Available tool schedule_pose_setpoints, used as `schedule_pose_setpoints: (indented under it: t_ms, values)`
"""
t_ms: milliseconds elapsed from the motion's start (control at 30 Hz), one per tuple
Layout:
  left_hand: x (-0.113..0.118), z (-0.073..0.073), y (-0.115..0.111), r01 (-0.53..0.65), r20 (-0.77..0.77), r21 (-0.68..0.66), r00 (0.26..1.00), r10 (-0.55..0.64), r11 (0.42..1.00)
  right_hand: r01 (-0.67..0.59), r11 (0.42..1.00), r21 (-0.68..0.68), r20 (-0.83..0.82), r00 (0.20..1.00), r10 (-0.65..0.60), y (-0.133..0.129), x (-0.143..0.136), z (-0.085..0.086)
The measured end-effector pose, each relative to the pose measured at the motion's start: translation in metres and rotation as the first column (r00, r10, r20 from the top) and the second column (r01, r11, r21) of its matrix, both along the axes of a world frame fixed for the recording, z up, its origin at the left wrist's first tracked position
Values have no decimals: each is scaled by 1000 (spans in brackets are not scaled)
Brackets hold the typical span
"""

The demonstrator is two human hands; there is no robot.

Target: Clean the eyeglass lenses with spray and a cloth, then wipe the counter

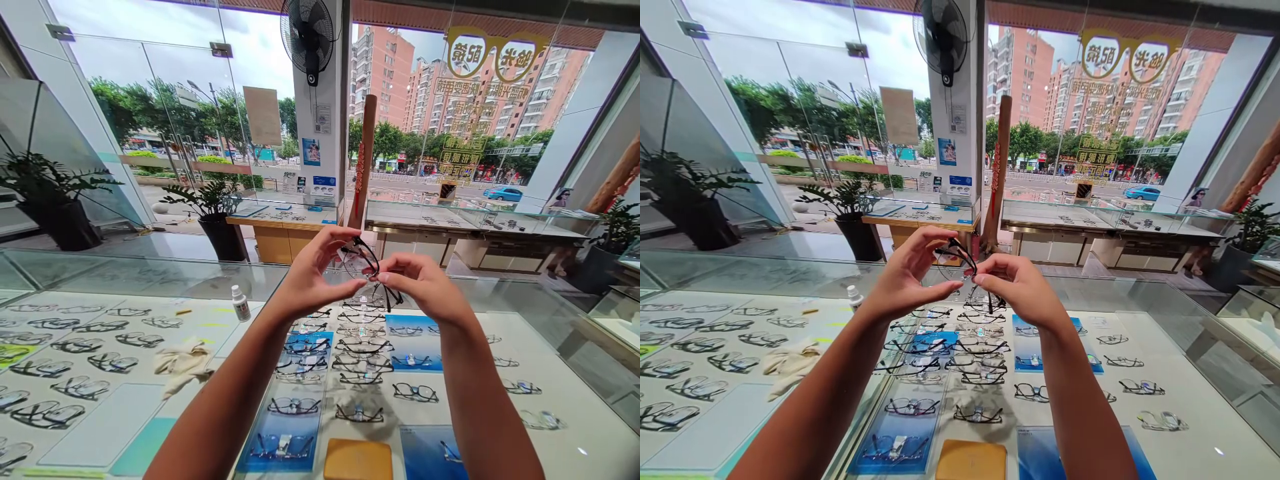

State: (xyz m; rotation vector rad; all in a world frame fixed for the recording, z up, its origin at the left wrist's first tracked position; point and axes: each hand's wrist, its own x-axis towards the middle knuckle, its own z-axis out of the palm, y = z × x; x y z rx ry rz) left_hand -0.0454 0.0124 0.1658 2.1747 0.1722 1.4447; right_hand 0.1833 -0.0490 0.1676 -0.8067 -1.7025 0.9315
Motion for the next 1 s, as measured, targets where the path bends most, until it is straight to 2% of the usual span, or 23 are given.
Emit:
schedule_pose_setpoints:
  t_ms: [200,300,367,433,500,567,633,700,800,1000]
  values:
    - [6,-1,-1,-69,40,-47,997,71,997,75,996,57,-69,995,-71,5,-4,-4]
    - [12,0,-8,-234,166,-159,952,259,959,256,950,176,-108,965,-240,8,-6,-6]
    - [16,-1,-16,-335,137,-266,915,379,904,413,863,291,-122,911,-395,7,-11,-7]
    - [20,-2,-23,-342,9,-343,930,367,875,511,752,417,-115,850,-514,4,-19,-8]
    - [24,-5,-27,-303,-78,-406,951,298,862,532,654,537,-94,808,-581,1,-29,-9]
    - [27,-8,-27,-280,-61,-468,956,286,838,522,568,637,-73,774,-630,-1,-39,-12]
    - [27,-10,-23,-253,-23,-516,959,282,818,505,500,704,-58,742,-668,-2,-46,-16]
    - [26,-10,-19,-206,6,-557,968,252,805,494,458,739,-47,716,-697,-1,-51,-19]
    - [25,-8,-14,-172,4,-586,977,215,792,491,467,735,-8,696,-718,0,-54,-23]
    - [23,-10,-4,-265,-50,-521,959,280,812,459,597,657,112,724,-680,0,-55,-24]
